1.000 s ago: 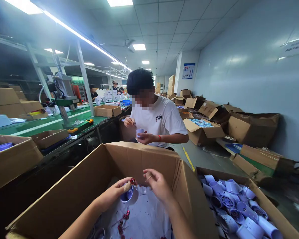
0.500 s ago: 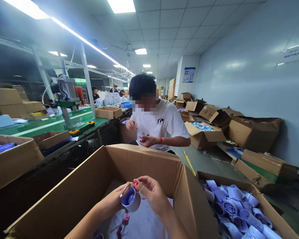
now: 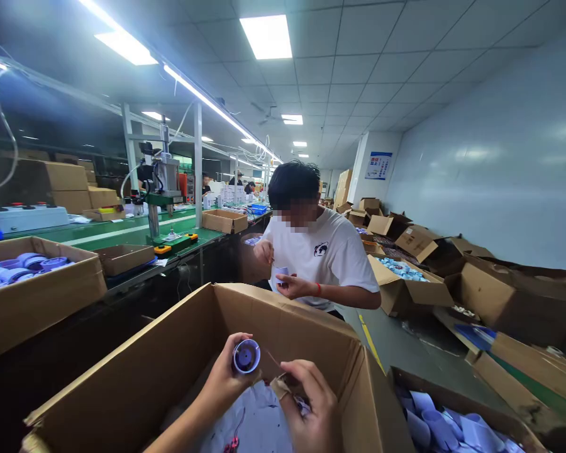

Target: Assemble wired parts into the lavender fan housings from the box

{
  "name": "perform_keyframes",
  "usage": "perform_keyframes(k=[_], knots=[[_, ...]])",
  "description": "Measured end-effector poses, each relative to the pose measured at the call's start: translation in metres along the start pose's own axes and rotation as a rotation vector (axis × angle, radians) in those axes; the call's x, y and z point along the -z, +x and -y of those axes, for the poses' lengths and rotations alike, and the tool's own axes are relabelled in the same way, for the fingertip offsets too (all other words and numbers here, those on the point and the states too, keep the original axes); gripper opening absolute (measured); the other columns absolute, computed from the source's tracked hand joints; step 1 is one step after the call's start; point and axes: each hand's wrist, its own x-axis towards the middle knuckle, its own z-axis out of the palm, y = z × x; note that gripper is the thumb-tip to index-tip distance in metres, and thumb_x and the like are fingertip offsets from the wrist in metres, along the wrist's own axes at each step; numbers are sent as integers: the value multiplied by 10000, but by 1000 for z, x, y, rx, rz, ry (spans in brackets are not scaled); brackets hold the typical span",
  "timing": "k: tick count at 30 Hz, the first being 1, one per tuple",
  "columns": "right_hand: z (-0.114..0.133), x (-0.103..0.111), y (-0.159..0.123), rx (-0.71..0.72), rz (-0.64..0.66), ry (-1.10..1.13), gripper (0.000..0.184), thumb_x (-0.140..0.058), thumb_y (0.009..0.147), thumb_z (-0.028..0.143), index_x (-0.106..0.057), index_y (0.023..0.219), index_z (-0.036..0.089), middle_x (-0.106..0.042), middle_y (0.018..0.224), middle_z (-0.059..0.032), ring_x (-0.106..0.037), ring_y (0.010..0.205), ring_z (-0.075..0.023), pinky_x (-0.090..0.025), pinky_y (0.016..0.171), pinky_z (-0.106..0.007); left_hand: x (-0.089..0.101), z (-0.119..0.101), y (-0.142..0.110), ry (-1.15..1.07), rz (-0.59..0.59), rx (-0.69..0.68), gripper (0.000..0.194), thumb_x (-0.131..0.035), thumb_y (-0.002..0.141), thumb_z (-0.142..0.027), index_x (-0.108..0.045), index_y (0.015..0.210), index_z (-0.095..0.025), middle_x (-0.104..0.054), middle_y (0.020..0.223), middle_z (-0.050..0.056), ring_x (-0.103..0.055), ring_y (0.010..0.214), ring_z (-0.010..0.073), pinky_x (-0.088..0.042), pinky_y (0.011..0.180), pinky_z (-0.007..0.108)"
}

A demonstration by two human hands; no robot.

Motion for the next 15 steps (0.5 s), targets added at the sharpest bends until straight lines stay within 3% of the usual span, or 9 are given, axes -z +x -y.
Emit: perform_keyframes(k=[5,11,15], knots=[[7,-4,-2,187,75,-107,214,-640,806,231,-682,1013,271,-711,904,-48,-698,797,-177,-569,704,-215,3,-9,-3,38,-17,-72,459,-693,598,-176,-463,993,-225,-579,886,-12,-553,761,163,-449,720,292],[9,-17,-7,146,93,-94,171,-580,851,304,-690,973,257,-702,878,-62,-690,780,-185,-570,686,-236,4,-16,-8,54,38,-115,475,-740,617,-277,-503,1024,-217,-591,973,29,-574,823,186,-466,743,306],[8,-20,-7,169,98,-79,192,-576,833,234,-678,995,260,-693,882,-56,-685,772,-178,-567,691,-236,6,-16,-7,54,35,-140,519,-772,592,-312,-542,1047,-215,-583,1058,67,-572,932,232,-471,812,350]])
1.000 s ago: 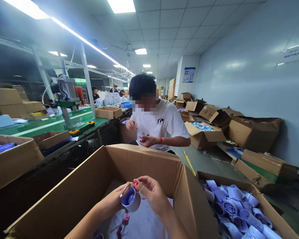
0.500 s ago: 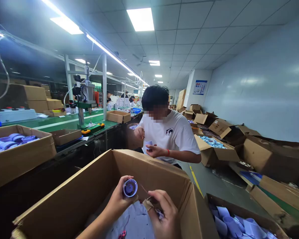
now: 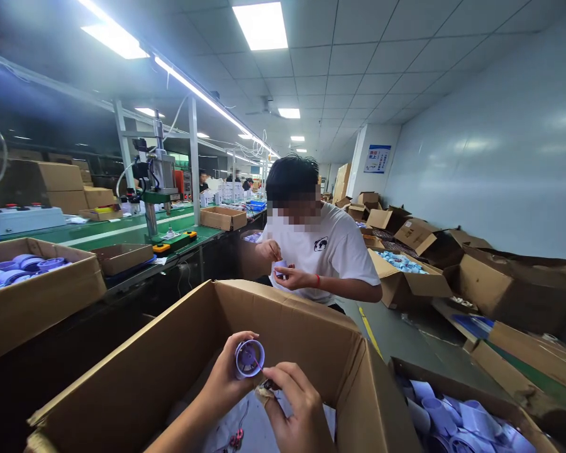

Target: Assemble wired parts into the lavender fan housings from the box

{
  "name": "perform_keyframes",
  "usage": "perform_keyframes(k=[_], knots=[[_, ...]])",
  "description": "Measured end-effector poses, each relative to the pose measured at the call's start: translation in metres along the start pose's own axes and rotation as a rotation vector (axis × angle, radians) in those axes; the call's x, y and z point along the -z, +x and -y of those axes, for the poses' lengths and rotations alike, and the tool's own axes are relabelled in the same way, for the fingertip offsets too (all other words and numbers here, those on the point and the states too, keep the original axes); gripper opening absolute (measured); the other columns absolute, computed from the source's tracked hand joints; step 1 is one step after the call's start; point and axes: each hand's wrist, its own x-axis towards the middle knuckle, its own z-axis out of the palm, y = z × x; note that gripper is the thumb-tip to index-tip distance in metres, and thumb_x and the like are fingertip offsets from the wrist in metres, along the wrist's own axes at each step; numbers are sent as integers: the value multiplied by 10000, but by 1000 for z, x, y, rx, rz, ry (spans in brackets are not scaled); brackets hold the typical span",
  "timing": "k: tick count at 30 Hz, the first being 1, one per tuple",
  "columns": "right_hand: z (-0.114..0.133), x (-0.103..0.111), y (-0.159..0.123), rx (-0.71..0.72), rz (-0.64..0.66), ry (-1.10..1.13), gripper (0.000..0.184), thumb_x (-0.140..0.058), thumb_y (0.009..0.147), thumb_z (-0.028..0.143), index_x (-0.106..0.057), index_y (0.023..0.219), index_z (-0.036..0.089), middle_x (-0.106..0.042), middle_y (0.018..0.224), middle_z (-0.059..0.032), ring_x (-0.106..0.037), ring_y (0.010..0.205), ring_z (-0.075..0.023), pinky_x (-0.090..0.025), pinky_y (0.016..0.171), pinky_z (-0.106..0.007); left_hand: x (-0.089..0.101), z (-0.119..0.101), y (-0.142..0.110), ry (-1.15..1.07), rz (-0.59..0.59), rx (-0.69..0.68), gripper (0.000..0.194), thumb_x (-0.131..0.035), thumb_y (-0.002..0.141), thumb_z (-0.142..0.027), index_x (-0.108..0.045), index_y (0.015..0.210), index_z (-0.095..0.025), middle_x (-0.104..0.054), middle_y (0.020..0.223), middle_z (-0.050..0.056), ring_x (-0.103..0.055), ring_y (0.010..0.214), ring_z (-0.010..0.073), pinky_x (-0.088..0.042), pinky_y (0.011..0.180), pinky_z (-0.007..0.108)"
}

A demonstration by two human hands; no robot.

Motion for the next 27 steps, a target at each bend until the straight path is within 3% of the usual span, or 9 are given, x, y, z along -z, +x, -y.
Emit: perform_keyframes(k=[6,10,14,17,21,27], knots=[[1,2,0,3,41,-3,306,-552,756,86,-665,982,258,-683,860,-31,-681,745,-155,-553,682,-200,2,5,2,91,-20,-77,502,-764,606,-248,-551,1060,-226,-571,1069,80,-546,989,254,-458,870,401],[0,-2,-2,-68,74,-15,384,-522,730,49,-631,1039,249,-690,914,-32,-683,796,-160,-550,719,-207,3,2,1,205,83,-192,396,-711,658,-197,-563,1024,-228,-587,1093,90,-496,1047,258,-430,908,400],[-1,-7,-3,-92,5,-111,239,-537,789,97,-609,968,238,-699,867,-27,-679,750,-168,-547,680,-230,1,-6,-3,264,185,-209,383,-736,652,-229,-561,993,-219,-604,1067,92,-487,1023,258,-411,911,401],[-2,-11,-4,21,-57,-267,183,-498,842,131,-619,932,233,-683,866,-47,-660,774,-196,-536,705,-293,-3,-9,-6,270,217,-206,392,-725,645,-216,-549,995,-219,-601,1065,91,-486,1018,260,-398,914,404],[-2,-15,-7,106,-10,-412,196,-526,814,108,-636,918,234,-611,819,-45,-596,732,-190,-513,641,-292,-5,-10,-10,258,247,-229,439,-648,607,-81,-518,1003,-219,-582,1073,78,-478,1026,246,-392,918,388],[2,-15,-7,-5,39,-480,286,-553,733,17,-646,898,230,-568,925,-59,-549,841,-211,-519,720,-334,-3,-11,-11,193,306,-265,493,-634,602,-41,-459,1024,-228,-542,1078,60,-458,1021,227,-398,925,388]])
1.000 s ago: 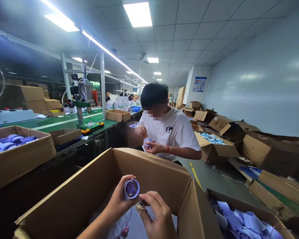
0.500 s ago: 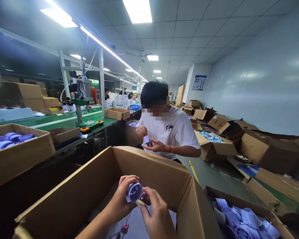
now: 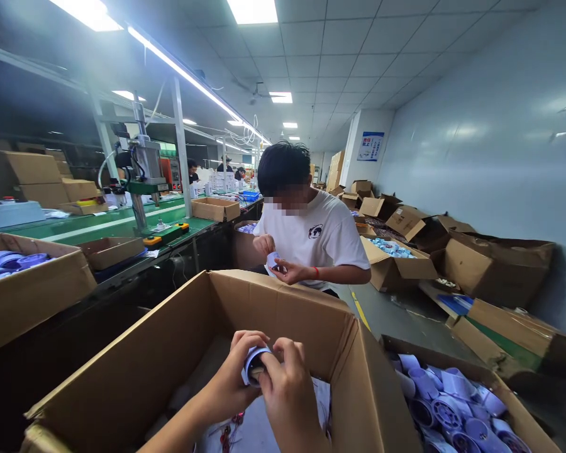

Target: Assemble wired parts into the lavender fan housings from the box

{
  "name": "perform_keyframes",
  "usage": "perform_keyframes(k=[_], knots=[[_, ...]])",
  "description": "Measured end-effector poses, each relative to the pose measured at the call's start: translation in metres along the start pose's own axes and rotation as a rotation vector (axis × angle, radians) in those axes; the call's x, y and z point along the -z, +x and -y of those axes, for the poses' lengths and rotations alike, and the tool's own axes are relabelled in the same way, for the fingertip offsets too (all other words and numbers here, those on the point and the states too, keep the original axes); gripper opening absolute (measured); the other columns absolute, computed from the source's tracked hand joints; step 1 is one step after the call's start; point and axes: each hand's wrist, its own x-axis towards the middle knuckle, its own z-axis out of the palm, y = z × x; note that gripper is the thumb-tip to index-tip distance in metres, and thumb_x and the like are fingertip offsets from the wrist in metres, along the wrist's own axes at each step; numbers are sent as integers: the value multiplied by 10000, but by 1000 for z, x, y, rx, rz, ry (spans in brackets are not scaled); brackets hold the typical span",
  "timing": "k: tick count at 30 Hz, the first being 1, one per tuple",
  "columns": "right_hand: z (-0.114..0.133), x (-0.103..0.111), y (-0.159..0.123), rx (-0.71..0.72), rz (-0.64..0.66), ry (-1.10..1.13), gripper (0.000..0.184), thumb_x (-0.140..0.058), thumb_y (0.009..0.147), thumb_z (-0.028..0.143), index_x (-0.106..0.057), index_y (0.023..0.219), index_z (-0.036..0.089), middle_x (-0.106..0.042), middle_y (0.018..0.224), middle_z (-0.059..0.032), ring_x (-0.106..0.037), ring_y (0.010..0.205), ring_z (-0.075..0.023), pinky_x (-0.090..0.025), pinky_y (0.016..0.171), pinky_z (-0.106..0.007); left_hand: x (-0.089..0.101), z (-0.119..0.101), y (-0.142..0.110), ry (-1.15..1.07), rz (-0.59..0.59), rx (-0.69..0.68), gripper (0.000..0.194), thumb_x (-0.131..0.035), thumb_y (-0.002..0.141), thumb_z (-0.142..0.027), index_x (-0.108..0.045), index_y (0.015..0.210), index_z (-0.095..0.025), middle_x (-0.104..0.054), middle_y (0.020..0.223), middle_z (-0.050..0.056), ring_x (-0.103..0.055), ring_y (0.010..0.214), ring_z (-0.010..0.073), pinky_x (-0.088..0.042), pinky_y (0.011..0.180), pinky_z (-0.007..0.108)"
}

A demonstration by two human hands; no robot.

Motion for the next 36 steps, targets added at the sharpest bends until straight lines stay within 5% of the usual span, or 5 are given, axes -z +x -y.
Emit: perform_keyframes(k=[13,19,27,36], knots=[[18,-16,0,-7,-122,-41,317,-487,749,-35,-680,693,211,-688,1121,-73,-568,1071,-250,-538,825,-377,4,-6,-4,-61,69,3,541,-571,554,30,-486,1033,-206,-541,1054,49,-469,994,220,-416,902,376],[10,-14,2,15,12,-32,299,-517,753,-7,-696,669,218,-683,1167,-63,-590,1093,-265,-556,825,-380,6,-10,-4,-16,93,24,465,-584,578,-1,-503,988,-204,-558,1018,52,-476,953,223,-431,864,374],[12,-31,-4,81,-91,-57,355,-445,776,-36,-714,793,194,-687,1154,-95,-607,1093,-256,-558,851,-416,-2,-2,-4,26,-34,96,523,-499,502,36,-533,960,-215,-579,931,39,-471,892,232,-429,791,365],[8,-14,14,-228,146,327,406,-495,638,-99,-750,675,215,-693,1139,-90,-652,1044,-237,-532,892,-389,5,0,-2,-137,46,235,437,-676,514,-56,-521,893,-209,-471,923,14,-467,894,207,-441,787,329]])
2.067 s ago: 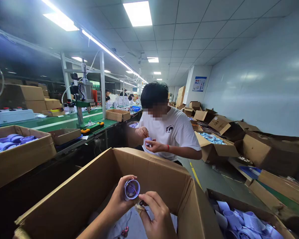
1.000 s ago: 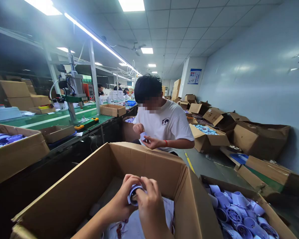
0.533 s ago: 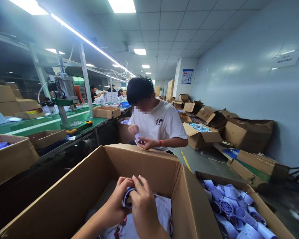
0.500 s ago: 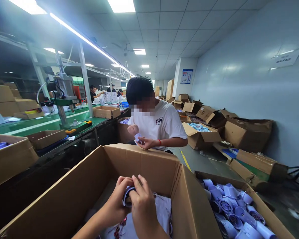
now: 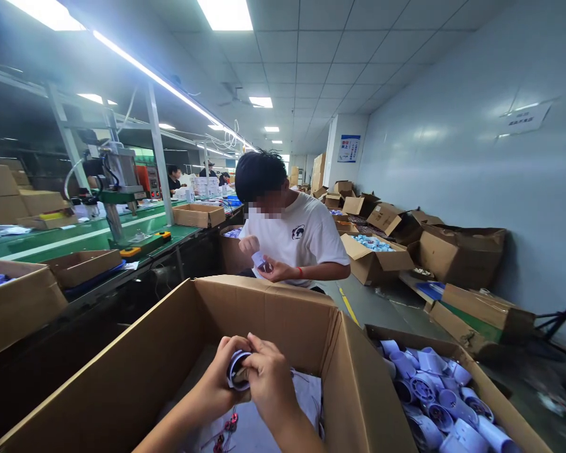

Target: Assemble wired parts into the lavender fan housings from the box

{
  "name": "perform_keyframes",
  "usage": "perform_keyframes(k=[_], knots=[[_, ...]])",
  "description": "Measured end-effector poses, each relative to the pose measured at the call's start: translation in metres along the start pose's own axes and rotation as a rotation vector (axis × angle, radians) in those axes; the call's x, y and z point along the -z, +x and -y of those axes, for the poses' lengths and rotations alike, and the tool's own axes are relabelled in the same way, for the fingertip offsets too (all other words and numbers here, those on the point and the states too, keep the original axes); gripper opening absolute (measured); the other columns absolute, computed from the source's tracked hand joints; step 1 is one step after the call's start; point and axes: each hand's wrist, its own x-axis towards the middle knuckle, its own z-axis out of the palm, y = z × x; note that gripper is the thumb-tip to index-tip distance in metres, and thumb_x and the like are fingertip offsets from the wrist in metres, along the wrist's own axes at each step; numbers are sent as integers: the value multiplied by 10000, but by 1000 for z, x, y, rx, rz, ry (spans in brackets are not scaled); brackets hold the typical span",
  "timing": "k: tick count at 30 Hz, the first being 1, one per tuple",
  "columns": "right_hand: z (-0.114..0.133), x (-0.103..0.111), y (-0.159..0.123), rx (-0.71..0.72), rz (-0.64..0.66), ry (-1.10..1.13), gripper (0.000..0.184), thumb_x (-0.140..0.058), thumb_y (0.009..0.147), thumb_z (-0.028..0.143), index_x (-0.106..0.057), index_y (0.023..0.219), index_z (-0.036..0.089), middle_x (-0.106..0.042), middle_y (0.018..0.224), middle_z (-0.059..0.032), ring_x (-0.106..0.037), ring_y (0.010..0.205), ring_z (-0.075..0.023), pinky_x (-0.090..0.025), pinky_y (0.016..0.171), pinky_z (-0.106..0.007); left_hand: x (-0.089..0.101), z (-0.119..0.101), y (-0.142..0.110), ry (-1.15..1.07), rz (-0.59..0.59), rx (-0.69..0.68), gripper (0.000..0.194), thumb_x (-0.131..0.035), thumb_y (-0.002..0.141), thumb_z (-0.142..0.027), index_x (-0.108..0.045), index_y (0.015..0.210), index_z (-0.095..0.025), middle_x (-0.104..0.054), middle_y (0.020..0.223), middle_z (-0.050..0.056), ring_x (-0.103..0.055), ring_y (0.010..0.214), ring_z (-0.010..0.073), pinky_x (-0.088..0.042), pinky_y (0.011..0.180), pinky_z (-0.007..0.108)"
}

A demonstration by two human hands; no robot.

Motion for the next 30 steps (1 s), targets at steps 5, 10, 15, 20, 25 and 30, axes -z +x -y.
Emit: perform_keyframes(k=[5,10,15,20,25,30], knots=[[9,-3,-3,-70,-62,10,386,-496,670,-57,-756,714,225,-708,1111,-79,-660,1025,-229,-521,891,-376,-8,2,1,-48,-100,1,465,-675,500,-64,-520,915,-204,-478,928,16,-498,877,210,-433,780,330],[10,-10,-3,-147,-98,81,383,-491,639,-70,-746,676,213,-727,1055,-86,-686,965,-234,-537,850,-375,-11,3,-3,-13,-184,8,424,-661,520,-65,-522,892,-214,-492,915,11,-509,853,202,-439,764,323],[0,-11,-5,-128,-166,52,371,-509,585,-93,-694,545,226,-728,1047,-88,-682,957,-260,-542,831,-421,-9,4,-3,-2,-67,-67,422,-710,545,-101,-505,895,-217,-512,943,21,-507,897,209,-452,810,351],[2,-13,-7,-69,-166,27,388,-461,628,-89,-691,612,223,-717,1086,-74,-670,980,-238,-532,844,-398,-9,10,2,64,-107,-111,420,-648,524,-56,-520,891,-214,-532,928,25,-528,894,225,-469,801,373],[21,5,1,-113,-53,190,363,-475,610,-93,-674,668,205,-734,1054,-31,-676,1003,-202,-507,889,-324,-3,23,1,46,-115,-113,484,-714,599,-177,-513,1036,-230,-563,1031,54,-567,978,258,-481,874,426],[21,50,4,-173,-134,145,318,-531,604,-85,-659,649,202,-757,966,-1,-698,934,-166,-505,862,-262,1,36,6,-64,-68,-182,609,-737,671,-308,-440,1201,-273,-478,1324,101,-458,1247,326,-387,1031,494]])
